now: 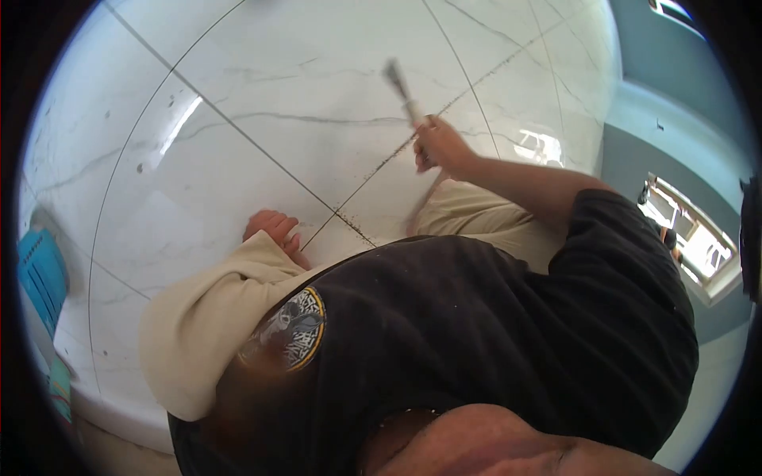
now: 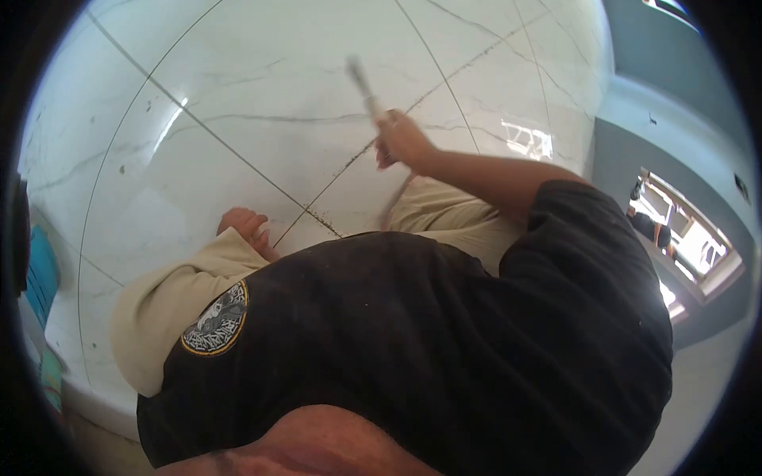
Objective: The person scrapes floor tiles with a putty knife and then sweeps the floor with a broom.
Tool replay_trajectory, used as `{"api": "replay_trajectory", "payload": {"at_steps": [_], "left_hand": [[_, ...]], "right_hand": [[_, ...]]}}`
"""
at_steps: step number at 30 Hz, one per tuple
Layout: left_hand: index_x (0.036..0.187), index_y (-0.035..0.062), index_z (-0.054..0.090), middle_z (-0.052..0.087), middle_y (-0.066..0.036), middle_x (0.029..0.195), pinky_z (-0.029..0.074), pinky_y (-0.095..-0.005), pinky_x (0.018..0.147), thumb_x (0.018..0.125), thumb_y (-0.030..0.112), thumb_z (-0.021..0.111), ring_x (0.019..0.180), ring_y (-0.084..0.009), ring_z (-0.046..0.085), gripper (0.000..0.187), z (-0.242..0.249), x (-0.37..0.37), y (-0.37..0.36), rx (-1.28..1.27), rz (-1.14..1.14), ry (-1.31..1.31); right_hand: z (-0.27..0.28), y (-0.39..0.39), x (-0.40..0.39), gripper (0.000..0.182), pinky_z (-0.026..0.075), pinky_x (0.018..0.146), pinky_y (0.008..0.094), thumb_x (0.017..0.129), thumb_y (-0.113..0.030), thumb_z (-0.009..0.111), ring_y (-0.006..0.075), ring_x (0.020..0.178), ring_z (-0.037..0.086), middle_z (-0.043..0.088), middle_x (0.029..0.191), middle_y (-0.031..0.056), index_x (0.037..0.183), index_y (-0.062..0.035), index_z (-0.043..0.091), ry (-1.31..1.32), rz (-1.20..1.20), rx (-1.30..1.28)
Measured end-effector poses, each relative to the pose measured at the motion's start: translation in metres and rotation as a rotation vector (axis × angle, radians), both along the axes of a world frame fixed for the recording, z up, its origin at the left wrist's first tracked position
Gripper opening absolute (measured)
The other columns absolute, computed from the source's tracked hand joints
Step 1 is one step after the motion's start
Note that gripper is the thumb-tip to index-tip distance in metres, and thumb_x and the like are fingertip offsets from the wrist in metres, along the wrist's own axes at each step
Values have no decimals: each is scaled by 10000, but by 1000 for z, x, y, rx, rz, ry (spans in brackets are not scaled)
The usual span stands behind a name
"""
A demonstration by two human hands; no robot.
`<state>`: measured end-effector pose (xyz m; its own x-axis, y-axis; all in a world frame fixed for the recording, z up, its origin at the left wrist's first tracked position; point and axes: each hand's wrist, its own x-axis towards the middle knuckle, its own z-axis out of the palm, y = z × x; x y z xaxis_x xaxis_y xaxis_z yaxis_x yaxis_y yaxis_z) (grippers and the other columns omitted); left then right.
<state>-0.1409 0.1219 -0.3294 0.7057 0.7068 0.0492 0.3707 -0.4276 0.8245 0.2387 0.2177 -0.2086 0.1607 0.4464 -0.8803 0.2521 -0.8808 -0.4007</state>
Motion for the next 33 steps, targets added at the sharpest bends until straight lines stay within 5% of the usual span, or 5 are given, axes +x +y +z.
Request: {"api": "replay_trajectory", "payload": {"at_steps": [20, 24, 25, 27, 33], "left_hand": [[903, 74, 633, 628, -90, 776, 466, -432, 691, 687, 208, 690, 758, -306, 599, 261, 1, 5, 3, -29, -34, 30], [904, 62, 634, 614, -88, 752, 461, -425, 672, 711, 183, 689, 732, -292, 594, 234, -5, 3, 1, 10, -53, 7], [904, 62, 633, 611, -88, 748, 460, -424, 669, 712, 177, 689, 727, -292, 591, 231, -5, 2, 1, 14, -53, -3], [903, 63, 631, 605, -88, 740, 457, -422, 663, 714, 165, 690, 718, -293, 586, 223, -2, -5, -2, 21, -54, -10], [902, 64, 626, 586, -88, 714, 448, -417, 643, 719, 129, 692, 689, -295, 571, 205, -13, -43, 21, 74, -39, 100]], "right_hand": [[-51, -11, 102, 169, 551, 601, 358, 937, -216, 465, 213, 707, 594, 545, 777, 96, 931, -66, 543, -73, -704, -194], [-11, -53, -2, 133, 511, 630, 381, 852, -160, 610, 223, 711, 603, 617, 794, 99, 901, -37, 610, -111, 1188, -83], [0, -63, -26, 134, 501, 638, 387, 831, -146, 647, 225, 712, 605, 635, 798, 99, 894, -30, 626, -31, 1128, -166], [21, -73, -61, 215, 524, 620, 429, 936, -190, 551, 261, 743, 628, 618, 924, 144, 1033, 2, 550, 232, -526, -698], [20, 45, 56, 329, 562, 525, 420, 1016, -311, 373, 292, 779, 660, 592, 950, 166, 1066, -5, 482, -204, 278, -118]]}}
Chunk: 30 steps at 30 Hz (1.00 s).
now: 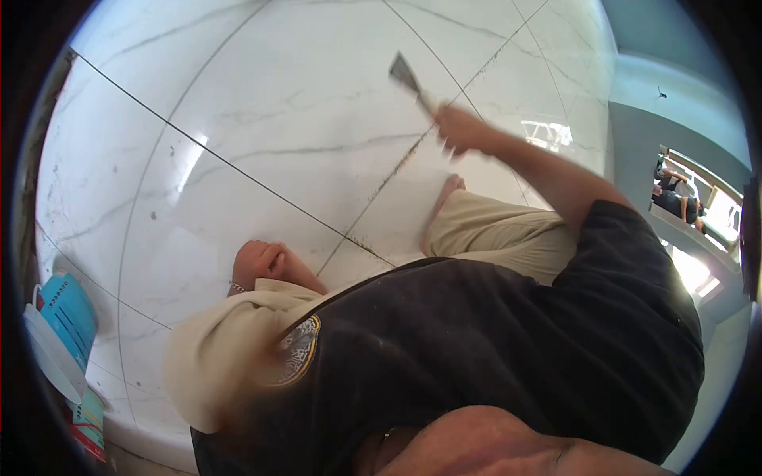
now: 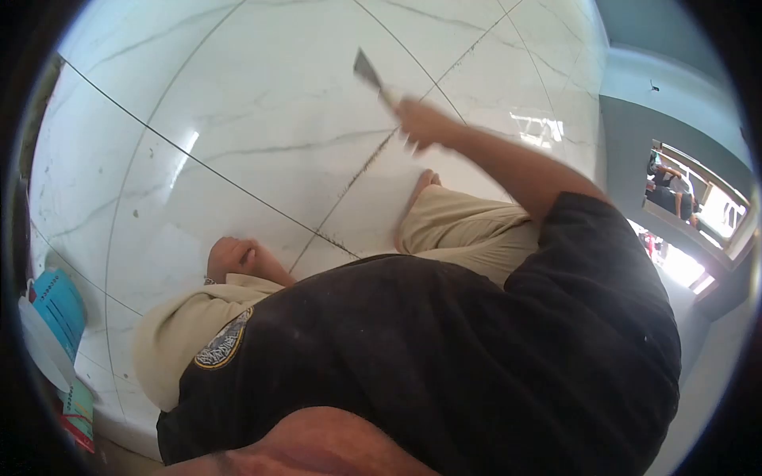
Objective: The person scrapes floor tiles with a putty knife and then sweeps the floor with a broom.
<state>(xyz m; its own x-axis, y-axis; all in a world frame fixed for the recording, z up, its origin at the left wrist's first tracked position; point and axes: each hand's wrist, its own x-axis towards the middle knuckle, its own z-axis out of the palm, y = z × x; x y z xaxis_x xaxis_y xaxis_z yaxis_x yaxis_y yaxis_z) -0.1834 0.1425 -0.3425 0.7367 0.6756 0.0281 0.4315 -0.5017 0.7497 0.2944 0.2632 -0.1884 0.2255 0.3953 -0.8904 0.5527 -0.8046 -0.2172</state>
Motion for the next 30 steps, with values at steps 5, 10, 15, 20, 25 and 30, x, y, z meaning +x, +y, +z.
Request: {"api": "replay_trajectory", "payload": {"at_steps": [5, 10, 15, 20, 25, 30], "left_hand": [[900, 66, 626, 569, -82, 693, 445, -406, 631, 732, 101, 690, 666, -288, 559, 183, 35, -14, 54, 144, 74, 96], [914, 69, 639, 561, -67, 684, 448, -388, 628, 721, 84, 694, 649, -255, 552, 201, 115, -26, 89, 260, 42, 228], [940, 93, 651, 553, -40, 674, 448, -370, 616, 707, 101, 693, 631, -228, 549, 237, 188, 0, 120, 274, -189, 401], [951, 101, 653, 552, -33, 670, 449, -364, 622, 721, 91, 677, 640, -217, 559, 232, 219, 49, 156, 315, -368, 414], [1014, 106, 650, 592, -40, 720, 468, -375, 683, 749, 94, 656, 702, -228, 591, 266, 216, 119, 224, 448, -523, 559], [1194, 115, 568, 650, -77, 907, 474, -400, 823, 801, 153, 640, 878, -257, 618, 402, 192, 204, 285, 391, -544, 652]], "right_hand": [[-40, 141, 63, 480, 489, 821, 502, 1001, -391, 336, 418, 967, 619, 611, 1124, 272, 1197, 2, 528, -552, 688, 573], [-110, 253, 69, 424, 490, 866, 480, 973, -358, 384, 412, 1004, 610, 617, 1117, 265, 1204, -30, 520, -510, 971, 1017], [-108, 305, 21, 302, 498, 860, 477, 958, -212, 387, 368, 1032, 621, 656, 1072, 180, 1182, -98, 555, -408, 614, 848], [-119, 289, 40, 308, 501, 850, 493, 947, -237, 416, 348, 1035, 627, 661, 1078, 165, 1157, -96, 591, -427, 817, 936], [-71, 205, 92, 307, 497, 849, 501, 921, -249, 443, 388, 977, 636, 670, 1035, 183, 1075, -75, 643, -391, 737, 721], [-50, 84, 188, 267, 502, 750, 537, 933, -249, 419, 408, 838, 658, 663, 904, 213, 1062, -55, 550, -337, 908, 560]]}}
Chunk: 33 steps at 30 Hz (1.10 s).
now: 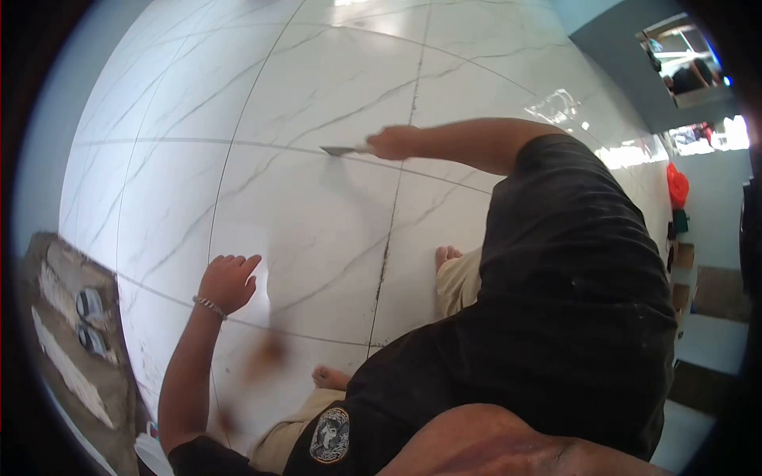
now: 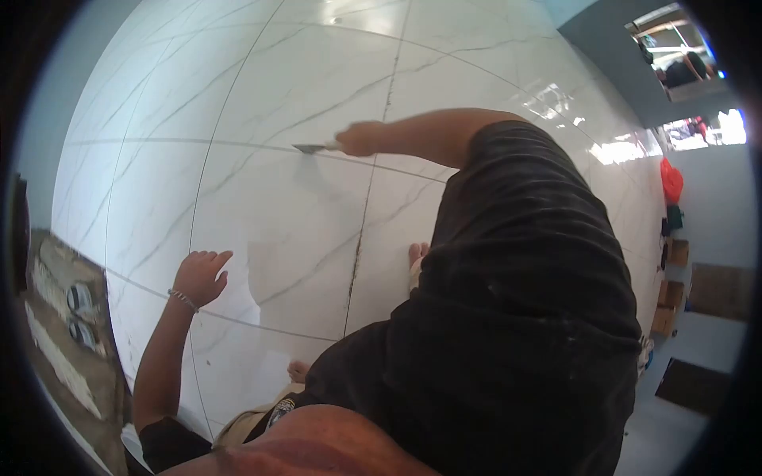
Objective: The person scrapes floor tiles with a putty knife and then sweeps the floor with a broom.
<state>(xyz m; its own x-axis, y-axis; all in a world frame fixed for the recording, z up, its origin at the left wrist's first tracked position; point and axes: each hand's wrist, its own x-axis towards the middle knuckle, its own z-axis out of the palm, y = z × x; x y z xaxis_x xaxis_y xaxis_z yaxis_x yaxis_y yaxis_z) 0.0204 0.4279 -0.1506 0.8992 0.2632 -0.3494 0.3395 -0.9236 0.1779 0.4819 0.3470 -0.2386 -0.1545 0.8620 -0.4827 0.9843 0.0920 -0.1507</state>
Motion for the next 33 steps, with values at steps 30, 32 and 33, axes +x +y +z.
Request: {"api": "replay_trajectory", "payload": {"at_steps": [30, 32, 33], "left_hand": [[1476, 106, -234, -180, -354, 1508, 111, -662, 1102, 494, 628, 868, 1416, -516, -121, 1565, -182, 284, -19, -157, 1220, 387], [1475, 103, -233, -183, -354, 1507, 112, -661, 1102, 498, 618, 871, 1416, -515, -125, 1562, -183, 284, -18, -158, 1239, 397], [1475, 101, -233, -185, -354, 1507, 113, -660, 1101, 502, 609, 873, 1415, -515, -129, 1558, -183, 286, -17, -161, 1239, 394]], "right_hand": [[-40, -314, 447, 470, 450, 962, 452, 924, -318, 531, 391, 1144, 563, 606, 1213, 214, 1326, -77, 514, -296, -1370, 555], [-43, -297, 463, 476, 455, 957, 463, 922, -321, 530, 396, 1128, 571, 615, 1199, 212, 1348, -110, 505, -299, -1443, 459], [-53, -294, 473, 476, 455, 957, 463, 922, -321, 530, 396, 1128, 571, 615, 1199, 212, 1348, -110, 505, -290, -1434, 452]]}}
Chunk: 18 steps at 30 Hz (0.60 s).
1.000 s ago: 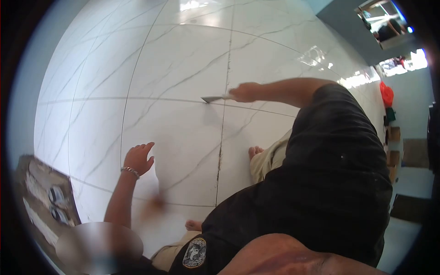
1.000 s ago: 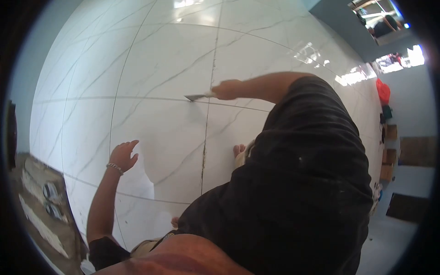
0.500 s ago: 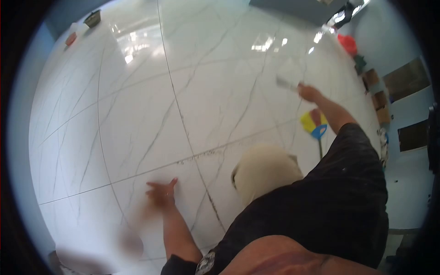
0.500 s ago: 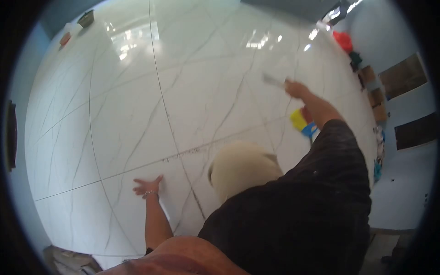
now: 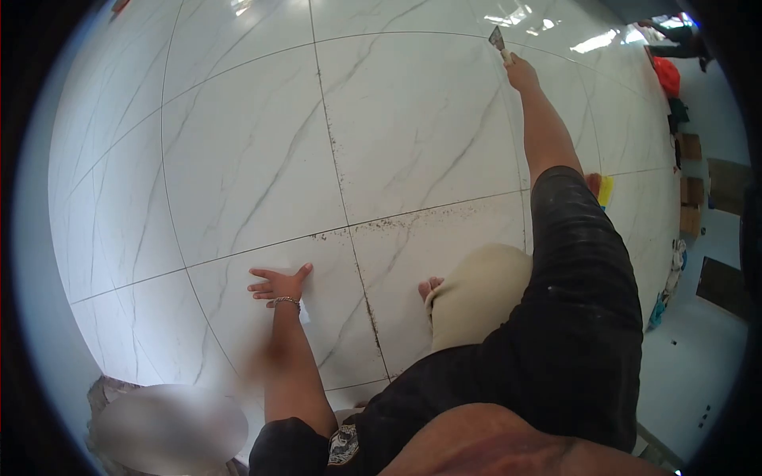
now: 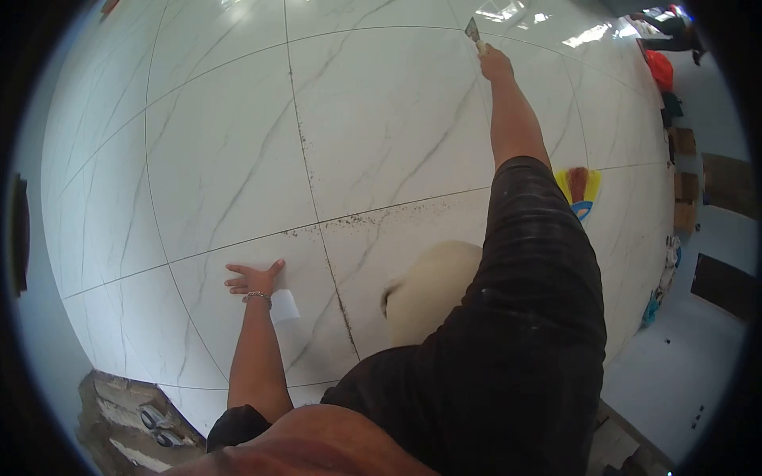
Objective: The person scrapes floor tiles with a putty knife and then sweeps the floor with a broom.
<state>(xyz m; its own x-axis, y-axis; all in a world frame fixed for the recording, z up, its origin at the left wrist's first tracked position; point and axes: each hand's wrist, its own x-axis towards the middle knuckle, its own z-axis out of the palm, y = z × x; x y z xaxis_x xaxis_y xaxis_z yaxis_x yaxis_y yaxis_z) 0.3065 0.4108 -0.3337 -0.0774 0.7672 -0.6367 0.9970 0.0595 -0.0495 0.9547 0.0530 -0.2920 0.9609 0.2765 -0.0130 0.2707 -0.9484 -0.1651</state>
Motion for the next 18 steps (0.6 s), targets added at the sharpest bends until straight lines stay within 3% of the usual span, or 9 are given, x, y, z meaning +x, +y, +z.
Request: {"api": "replay_trajectory", "payload": {"at_steps": [3, 6, 8, 10, 12, 16, 18], "left_hand": [[1473, 93, -232, -195, -360, 1500, 102, -663, 1099, 506, 592, 880, 1411, -521, -137, 1556, -1, 0, 2, -13, -5, 1], [1468, 85, -240, -211, -365, 1492, 93, -666, 1096, 496, 584, 887, 1405, -526, -150, 1569, -5, -1, 2, -10, -7, 2], [1461, 83, -255, -223, -368, 1486, 80, -665, 1095, 500, 573, 891, 1399, -527, -170, 1574, -5, 2, 4, -32, -13, -3], [1460, 87, -260, -221, -370, 1485, 78, -673, 1090, 505, 569, 890, 1400, -525, -172, 1570, -4, 3, 3, -28, 14, -7], [1461, 89, -261, -224, -372, 1483, 74, -680, 1085, 503, 578, 888, 1396, -527, -181, 1574, -15, -8, 4, -33, -29, -2], [1459, 85, -264, -219, -380, 1480, 68, -687, 1081, 501, 629, 867, 1385, -542, -193, 1579, -14, -2, 3, -18, -25, -25], [1459, 72, -259, -221, -387, 1476, 68, -690, 1078, 500, 662, 849, 1380, -550, -193, 1580, -9, -2, 3, -24, -37, -3]], "right_hand": [[-35, -3, 38, 473, 466, 923, 482, 924, -338, 532, 401, 1089, 588, 626, 1162, 219, 1349, -133, 495, -48, 12, -175], [-31, -15, 34, 461, 476, 900, 487, 930, -341, 532, 406, 1068, 593, 632, 1143, 217, 1334, -123, 486, -68, 51, -114], [-29, -22, 39, 474, 491, 873, 480, 926, -342, 539, 406, 1033, 609, 640, 1126, 215, 1345, -127, 482, -83, 184, -156], [-66, -54, 93, 490, 500, 853, 473, 918, -332, 553, 409, 986, 624, 652, 1088, 219, 1360, -136, 476, -131, 328, -192], [-6, -22, 27, 510, 432, 1005, 437, 950, -343, 426, 395, 1138, 574, 624, 1195, 225, 1340, -22, 499, 2, 175, -107], [-5, -77, -30, 478, 428, 1015, 439, 931, -292, 475, 371, 1188, 545, 578, 1282, 212, 1333, -35, 503, 13, 307, -260], [17, -91, -85, 474, 466, 969, 405, 922, -242, 483, 345, 1134, 583, 608, 1222, 222, 1331, -1, 494, 71, 225, -287]]}}
